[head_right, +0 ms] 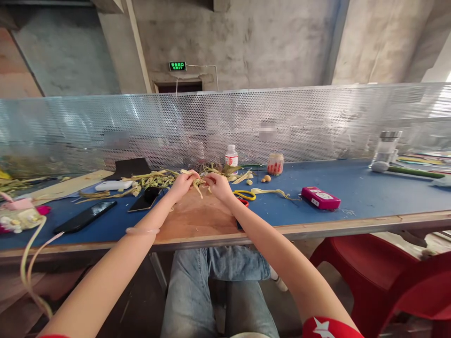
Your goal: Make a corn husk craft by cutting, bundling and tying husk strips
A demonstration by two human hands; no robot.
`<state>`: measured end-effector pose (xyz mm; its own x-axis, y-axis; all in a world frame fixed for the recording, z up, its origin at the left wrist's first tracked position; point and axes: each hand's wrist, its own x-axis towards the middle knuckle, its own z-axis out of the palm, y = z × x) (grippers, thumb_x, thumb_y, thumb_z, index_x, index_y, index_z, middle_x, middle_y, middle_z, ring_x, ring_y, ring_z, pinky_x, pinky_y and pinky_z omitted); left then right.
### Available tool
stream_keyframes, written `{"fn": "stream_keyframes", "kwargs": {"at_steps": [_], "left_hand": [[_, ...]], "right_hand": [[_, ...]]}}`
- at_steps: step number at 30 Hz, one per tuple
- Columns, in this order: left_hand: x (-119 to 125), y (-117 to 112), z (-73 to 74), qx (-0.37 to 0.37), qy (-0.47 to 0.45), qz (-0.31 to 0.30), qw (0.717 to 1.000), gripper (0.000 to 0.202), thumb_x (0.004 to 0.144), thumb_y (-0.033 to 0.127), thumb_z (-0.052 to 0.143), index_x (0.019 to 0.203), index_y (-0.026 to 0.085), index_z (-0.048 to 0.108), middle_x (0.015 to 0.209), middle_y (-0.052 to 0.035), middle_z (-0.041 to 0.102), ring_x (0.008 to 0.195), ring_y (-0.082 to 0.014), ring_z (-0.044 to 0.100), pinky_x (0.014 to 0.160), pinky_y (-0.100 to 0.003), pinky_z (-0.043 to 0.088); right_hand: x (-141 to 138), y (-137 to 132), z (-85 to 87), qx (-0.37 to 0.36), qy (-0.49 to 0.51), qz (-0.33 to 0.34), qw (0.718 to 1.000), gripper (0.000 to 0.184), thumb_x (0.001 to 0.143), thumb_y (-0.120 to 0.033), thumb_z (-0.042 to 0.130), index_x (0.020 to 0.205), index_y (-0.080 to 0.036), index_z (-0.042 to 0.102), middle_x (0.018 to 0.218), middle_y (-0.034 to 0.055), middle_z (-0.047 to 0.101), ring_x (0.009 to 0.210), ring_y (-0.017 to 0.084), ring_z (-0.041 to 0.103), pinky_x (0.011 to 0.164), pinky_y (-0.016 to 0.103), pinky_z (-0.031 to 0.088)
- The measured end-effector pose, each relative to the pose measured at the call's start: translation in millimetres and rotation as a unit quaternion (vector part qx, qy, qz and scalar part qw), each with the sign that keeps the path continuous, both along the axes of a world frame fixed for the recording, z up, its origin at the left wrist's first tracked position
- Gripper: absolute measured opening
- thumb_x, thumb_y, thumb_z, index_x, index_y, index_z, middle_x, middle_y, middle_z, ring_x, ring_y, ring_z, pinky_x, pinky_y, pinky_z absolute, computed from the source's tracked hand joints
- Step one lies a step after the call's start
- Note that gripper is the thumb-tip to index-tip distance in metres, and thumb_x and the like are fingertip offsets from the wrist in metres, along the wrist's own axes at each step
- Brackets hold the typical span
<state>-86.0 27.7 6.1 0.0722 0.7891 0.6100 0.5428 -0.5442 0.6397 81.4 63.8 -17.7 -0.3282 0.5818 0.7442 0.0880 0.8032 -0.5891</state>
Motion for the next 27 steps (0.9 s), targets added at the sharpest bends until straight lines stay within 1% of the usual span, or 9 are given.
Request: {"fn": "stream_keyframes", "kwargs": {"at_steps": [4, 9, 17, 19, 20, 22, 23, 24, 27], "left_hand": [[1, 0, -1.6, -0.003, 0.001, -0.013, 1.0, 0.029, 0.086, 0.042, 0.045, 0.074, 0.017, 0.054, 0.049, 0.0063, 0.035, 0.042, -0.0087, 0.034, 0.044, -0.02, 0.028], [2, 2, -4.2, 0.003, 0.001, -0.017, 1.0, 0.026, 0.086, 0.039, 0.044, 0.074, 0.018, 0.053, 0.051, 0.0058, 0.036, 0.042, -0.009, 0.035, 0.043, -0.02, 0.028], [2, -4, -2.0, 0.012, 0.024, -0.01, 1.0, 0.026, 0.086, 0.037, 0.042, 0.073, 0.018, 0.054, 0.053, 0.0048, 0.039, 0.046, -0.0106, 0.037, 0.046, -0.022, 0.032], [1, -4, -0.8, 0.024, 0.024, 0.002, 0.999, 0.026, 0.085, 0.036, 0.043, 0.07, 0.018, 0.054, 0.053, 0.0041, 0.041, 0.049, -0.0118, 0.04, 0.051, -0.023, 0.035], [0, -4, -0.5, 0.033, 0.022, 0.01, 0.999, 0.026, 0.085, 0.035, 0.044, 0.069, 0.018, 0.054, 0.054, 0.0034, 0.043, 0.052, -0.0127, 0.043, 0.053, -0.023, 0.036], [-2, -2, -0.3, 0.052, 0.014, 0.028, 0.998, 0.026, 0.085, 0.034, 0.044, 0.069, 0.017, 0.055, 0.059, 0.0016, 0.048, 0.06, -0.0145, 0.047, 0.06, -0.025, 0.038], [-3, -1, -0.5, 0.06, 0.012, 0.036, 0.997, 0.026, 0.085, 0.034, 0.044, 0.069, 0.017, 0.055, 0.062, 0.0008, 0.05, 0.063, -0.0152, 0.048, 0.063, -0.026, 0.039], [-4, -1, -0.6, 0.068, 0.011, 0.043, 0.997, 0.026, 0.085, 0.034, 0.044, 0.069, 0.017, 0.055, 0.064, 0.0004, 0.051, 0.065, -0.0157, 0.049, 0.066, -0.026, 0.039], [-5, 0, -0.8, 0.079, 0.018, 0.053, 0.995, 0.024, 0.085, 0.032, 0.044, 0.069, 0.017, 0.055, 0.067, 0.0001, 0.053, 0.069, -0.016, 0.05, 0.071, -0.027, 0.038]], "right_hand": [[1, 4, -0.6, 0.021, 0.004, -0.045, 0.999, 0.016, 0.082, -0.026, 0.051, 0.078, -0.019, 0.065, 0.07, 0.0015, 0.068, 0.064, 0.015, 0.06, 0.065, 0.026, 0.044], [3, 6, -0.9, 0.056, 0.006, -0.095, 0.994, 0.017, 0.081, -0.024, 0.051, 0.077, -0.02, 0.066, 0.075, 0.0028, 0.068, 0.068, 0.016, 0.058, 0.067, 0.026, 0.043], [4, 7, -2.3, 0.116, -0.028, -0.154, 0.981, 0.021, 0.085, -0.023, 0.046, 0.075, -0.021, 0.064, 0.069, 0.002, 0.066, 0.068, 0.017, 0.055, 0.067, 0.027, 0.043], [6, 3, -0.1, 0.14, -0.044, -0.178, 0.973, 0.021, 0.087, -0.024, 0.044, 0.079, -0.02, 0.063, 0.075, 0.004, 0.066, 0.075, 0.019, 0.054, 0.072, 0.03, 0.042], [7, 0, 1.2, 0.154, -0.049, -0.194, 0.968, 0.021, 0.088, -0.024, 0.042, 0.085, -0.02, 0.063, 0.084, 0.0062, 0.066, 0.082, 0.021, 0.053, 0.077, 0.033, 0.041], [7, -7, 3.1, 0.18, -0.061, -0.223, 0.956, 0.024, 0.091, -0.025, 0.037, 0.096, -0.018, 0.059, 0.103, 0.0107, 0.062, 0.094, 0.024, 0.048, 0.086, 0.039, 0.036], [6, -11, 3.2, 0.192, -0.072, -0.229, 0.952, 0.024, 0.092, -0.025, 0.036, 0.099, -0.017, 0.058, 0.107, 0.0121, 0.06, 0.098, 0.025, 0.046, 0.088, 0.04, 0.034], [4, -15, 2.8, 0.203, -0.089, -0.228, 0.948, 0.024, 0.092, -0.027, 0.036, 0.098, -0.017, 0.057, 0.106, 0.0126, 0.059, 0.099, 0.026, 0.045, 0.089, 0.041, 0.034], [-5, -21, -1.8, 0.226, -0.15, -0.196, 0.942, 0.021, 0.091, -0.033, 0.043, 0.087, -0.019, 0.058, 0.087, 0.0103, 0.061, 0.091, 0.025, 0.048, 0.084, 0.037, 0.036]]}}
